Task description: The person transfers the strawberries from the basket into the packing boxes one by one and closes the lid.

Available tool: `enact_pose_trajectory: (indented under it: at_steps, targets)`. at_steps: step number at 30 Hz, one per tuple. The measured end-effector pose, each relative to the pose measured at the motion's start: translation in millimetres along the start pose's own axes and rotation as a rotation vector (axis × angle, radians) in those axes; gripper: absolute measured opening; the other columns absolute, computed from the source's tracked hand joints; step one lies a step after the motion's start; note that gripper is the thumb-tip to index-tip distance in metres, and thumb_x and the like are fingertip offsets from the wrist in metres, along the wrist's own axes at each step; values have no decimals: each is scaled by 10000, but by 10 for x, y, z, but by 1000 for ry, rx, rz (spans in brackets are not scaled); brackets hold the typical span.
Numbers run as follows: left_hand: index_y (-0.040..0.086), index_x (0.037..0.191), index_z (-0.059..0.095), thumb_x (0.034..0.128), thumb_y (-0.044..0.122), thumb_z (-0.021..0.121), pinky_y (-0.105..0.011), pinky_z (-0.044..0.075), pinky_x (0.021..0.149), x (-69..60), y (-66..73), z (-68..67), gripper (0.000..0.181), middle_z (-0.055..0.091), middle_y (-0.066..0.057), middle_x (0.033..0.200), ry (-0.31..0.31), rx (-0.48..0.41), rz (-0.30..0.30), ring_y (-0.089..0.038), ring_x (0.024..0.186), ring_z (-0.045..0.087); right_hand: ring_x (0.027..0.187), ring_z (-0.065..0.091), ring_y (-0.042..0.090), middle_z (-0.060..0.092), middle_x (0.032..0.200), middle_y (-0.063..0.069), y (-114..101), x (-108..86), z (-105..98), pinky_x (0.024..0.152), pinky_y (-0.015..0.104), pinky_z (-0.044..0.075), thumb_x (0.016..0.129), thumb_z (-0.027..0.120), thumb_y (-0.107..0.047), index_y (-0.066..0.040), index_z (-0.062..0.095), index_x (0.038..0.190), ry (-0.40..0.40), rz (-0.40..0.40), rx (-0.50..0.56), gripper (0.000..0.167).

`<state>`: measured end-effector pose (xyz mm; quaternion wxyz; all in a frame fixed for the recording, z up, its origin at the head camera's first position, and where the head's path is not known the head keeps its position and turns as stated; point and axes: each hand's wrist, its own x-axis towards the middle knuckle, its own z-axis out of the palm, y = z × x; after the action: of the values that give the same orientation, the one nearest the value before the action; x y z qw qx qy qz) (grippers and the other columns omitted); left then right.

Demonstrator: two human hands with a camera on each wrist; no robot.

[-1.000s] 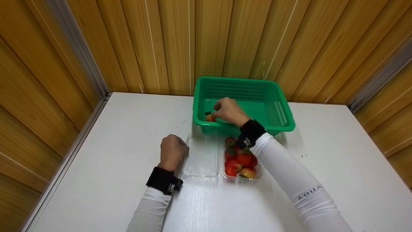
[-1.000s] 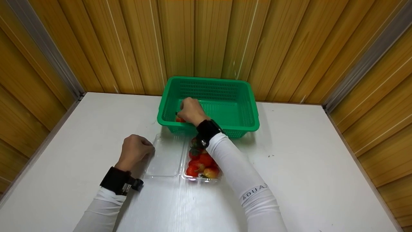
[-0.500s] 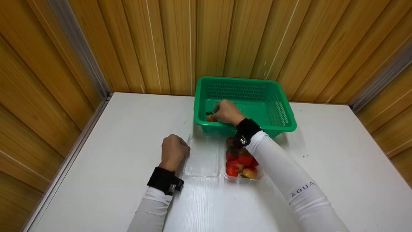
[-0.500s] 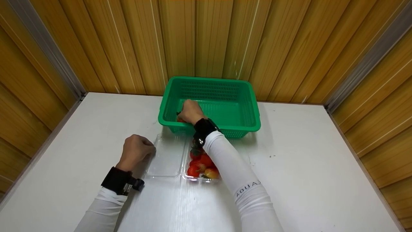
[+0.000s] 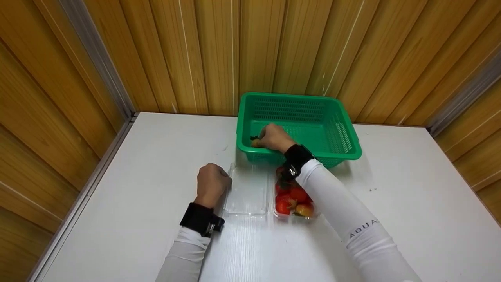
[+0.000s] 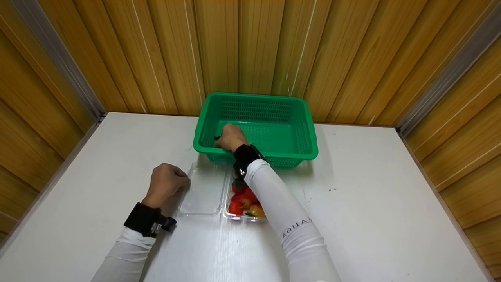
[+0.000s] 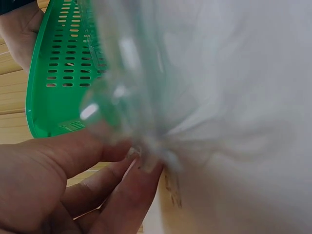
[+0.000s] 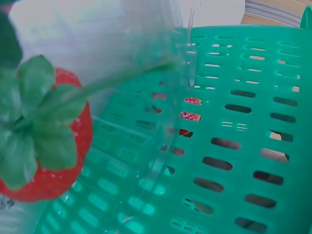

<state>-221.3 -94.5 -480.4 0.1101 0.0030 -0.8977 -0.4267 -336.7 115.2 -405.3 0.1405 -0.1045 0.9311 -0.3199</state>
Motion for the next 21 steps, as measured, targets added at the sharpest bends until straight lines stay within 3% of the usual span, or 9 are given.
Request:
enact_pose_trajectory:
  at_steps: [21]
  targets:
    - [25, 607, 759, 676, -98, 659, -338, 480, 518, 2, 15, 4, 173, 689, -61, 600, 6, 17, 3, -212, 578, 605, 508, 305, 106, 320, 581, -52, 35, 143, 71, 506, 278, 260, 923, 800, -158, -152, 427, 574, 28, -41, -54, 511]
